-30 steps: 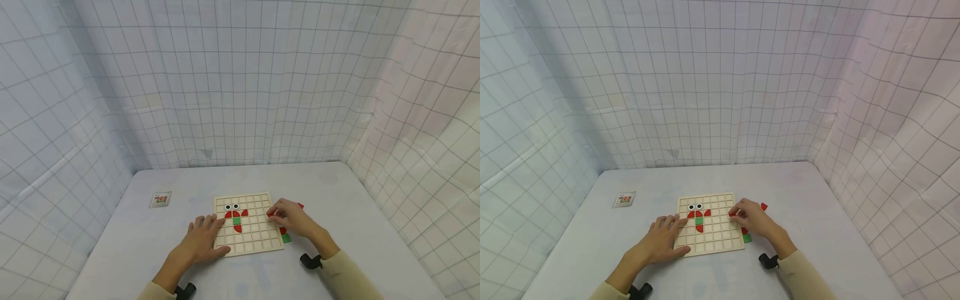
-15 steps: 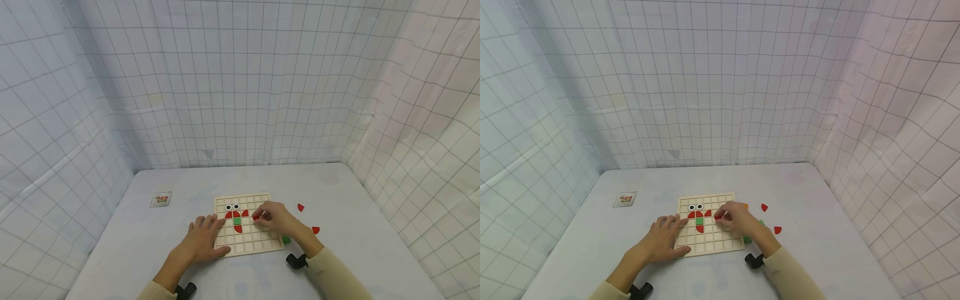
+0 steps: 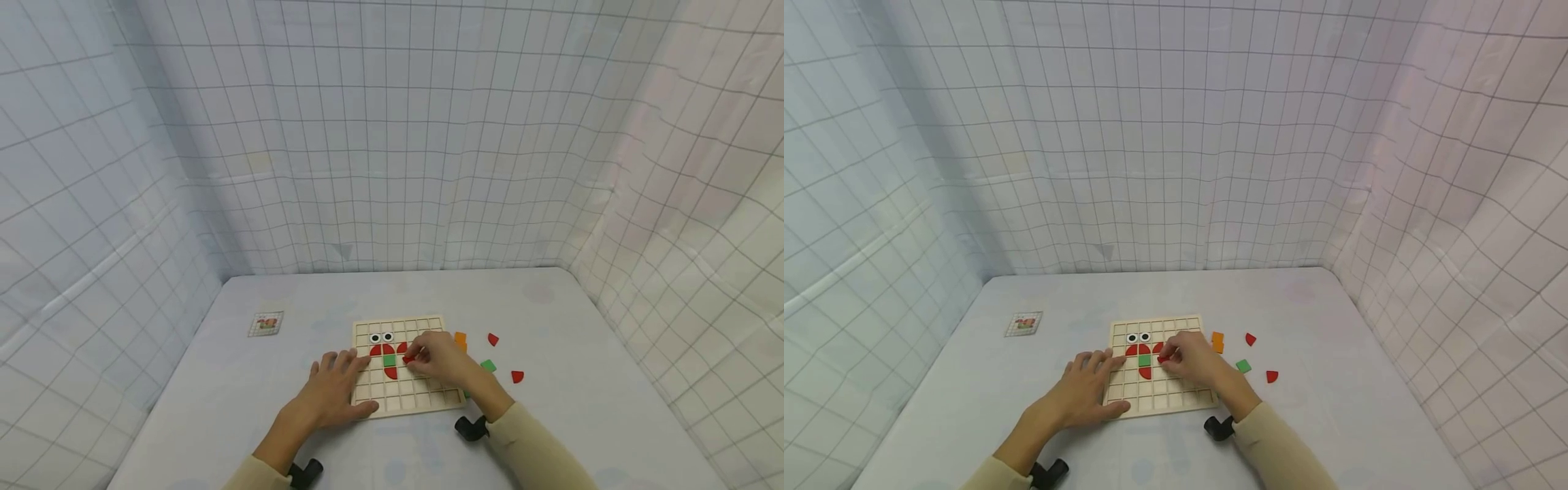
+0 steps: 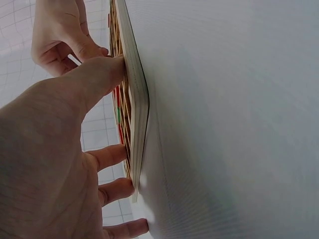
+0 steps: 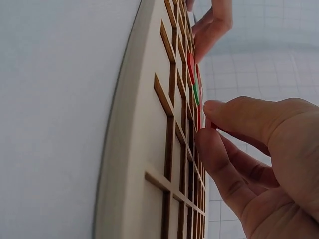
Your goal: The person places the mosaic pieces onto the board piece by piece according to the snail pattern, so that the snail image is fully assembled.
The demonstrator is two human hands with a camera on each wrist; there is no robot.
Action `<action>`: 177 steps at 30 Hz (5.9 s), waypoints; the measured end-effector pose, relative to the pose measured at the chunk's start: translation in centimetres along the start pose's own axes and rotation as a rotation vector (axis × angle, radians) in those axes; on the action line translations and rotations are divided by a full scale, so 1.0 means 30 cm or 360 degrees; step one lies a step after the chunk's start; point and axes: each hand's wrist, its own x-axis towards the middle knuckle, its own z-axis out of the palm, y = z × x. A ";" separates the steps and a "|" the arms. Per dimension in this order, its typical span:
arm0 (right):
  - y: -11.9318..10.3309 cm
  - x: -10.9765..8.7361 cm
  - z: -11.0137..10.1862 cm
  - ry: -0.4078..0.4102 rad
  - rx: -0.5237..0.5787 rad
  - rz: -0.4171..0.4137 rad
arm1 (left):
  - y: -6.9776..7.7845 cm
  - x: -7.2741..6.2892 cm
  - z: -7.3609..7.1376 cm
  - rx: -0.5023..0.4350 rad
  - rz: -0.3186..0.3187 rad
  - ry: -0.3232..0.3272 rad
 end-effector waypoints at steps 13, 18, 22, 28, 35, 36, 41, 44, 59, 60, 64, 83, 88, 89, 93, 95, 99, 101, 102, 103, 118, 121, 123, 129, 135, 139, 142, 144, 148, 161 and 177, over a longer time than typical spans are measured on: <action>-0.017 0.017 0.020 0.0001 -0.0042 0.0022 | -0.001 0.002 0.003 0.0002 -0.0004 0.0000; -0.016 0.021 0.020 -0.0007 -0.0062 0.0011 | -0.002 0.003 0.002 0.0013 -0.0002 0.0004; -0.012 0.025 0.025 0.0007 -0.0063 -0.0001 | -0.003 0.005 0.006 0.0017 -0.0009 0.0004; -0.011 0.032 0.030 0.0019 -0.0038 0.0024 | -0.007 0.005 0.012 0.0006 -0.0003 0.0003; -0.016 0.043 0.029 0.0009 0.0016 0.0079 | -0.005 0.003 0.006 -0.0001 0.0004 0.0004; -0.016 0.044 0.031 0.0009 0.0019 0.0089 | -0.005 0.003 0.005 -0.0001 0.0005 0.0005; -0.015 0.052 0.039 0.0028 0.0039 0.0127 | -0.003 0.002 0.002 0.0008 0.0008 0.0006; -0.017 0.057 0.041 0.0044 0.0034 0.0142 | -0.003 0.002 0.000 0.0006 0.0012 0.0008; -0.012 0.021 0.037 0.0075 0.0017 0.0078 | -0.003 -0.005 -0.001 -0.0006 0.0021 0.0009; -0.010 0.016 0.035 0.0081 0.0014 0.0070 | -0.002 -0.004 -0.001 -0.0004 0.0020 0.0009; -0.002 -0.006 0.019 0.0110 0.0022 0.0068 | 0.000 -0.005 -0.001 0.0007 0.0011 0.0003; 0.141 -0.113 -0.125 0.0244 -0.0071 0.0212 | -0.007 0.000 0.010 0.0002 0.0000 -0.0004; 0.171 -0.130 -0.151 0.0252 -0.0138 0.0308 | -0.006 -0.002 0.006 -0.0008 0.0010 0.0000; 0.177 -0.133 -0.155 0.0249 -0.0138 0.0330 | -0.006 -0.002 0.006 -0.0010 0.0010 0.0001; 0.199 -0.142 -0.167 0.0218 -0.0152 0.0427 | -0.007 -0.003 0.006 -0.0020 0.0009 0.0000; 0.204 -0.148 -0.173 0.0196 -0.0158 0.0464 | -0.007 -0.003 0.006 -0.0023 0.0009 0.0001; 0.214 -0.155 -0.182 0.0160 -0.0160 0.0479 | -0.007 -0.002 0.006 -0.0024 0.0007 0.0002; 0.218 -0.156 -0.183 0.0150 -0.0164 0.0472 | -0.007 -0.001 0.007 -0.0024 0.0006 0.0004; 0.220 -0.156 -0.183 0.0146 -0.0159 0.0470 | -0.006 0.000 0.008 -0.0023 0.0005 0.0004; 0.222 -0.156 -0.182 0.0142 -0.0163 0.0472 | -0.006 0.000 0.008 -0.0023 0.0005 0.0004; 0.223 -0.136 -0.166 0.0172 -0.0165 0.0438 | -0.011 0.001 0.012 -0.0039 0.0016 0.0005; 0.223 -0.134 -0.167 0.0163 -0.0160 0.0438 | -0.011 0.002 0.012 -0.0034 0.0018 0.0004; 0.225 -0.133 -0.166 0.0159 -0.0152 0.0441 | -0.010 0.002 0.010 -0.0034 0.0018 0.0005; 0.229 -0.131 -0.163 0.0152 -0.0156 0.0436 | -0.011 0.002 0.007 -0.0039 0.0009 -0.0006; 0.231 -0.130 -0.160 0.0153 -0.0164 0.0435 | -0.011 0.002 0.008 -0.0033 0.0005 -0.0009; 0.230 -0.131 -0.161 0.0154 -0.0166 0.0429 | -0.009 0.001 0.005 -0.0027 0.0008 -0.0008; 0.227 -0.132 -0.163 0.0160 -0.0163 0.0406 | -0.008 0.000 0.003 -0.0022 0.0005 -0.0013; 0.224 -0.131 -0.164 0.0160 -0.0162 0.0395 | -0.009 0.000 0.002 -0.0020 0.0005 -0.0013; 0.218 -0.130 -0.165 0.0161 -0.0162 0.0395 | -0.011 -0.001 0.003 -0.0023 0.0002 -0.0010; 0.199 -0.113 -0.154 0.0206 -0.0100 0.0396 | -0.028 0.002 0.024 -0.0049 0.0076 0.0036; 0.146 -0.024 -0.119 0.0130 -0.0054 0.0255 | -0.018 0.009 0.010 -0.0014 0.0018 -0.0001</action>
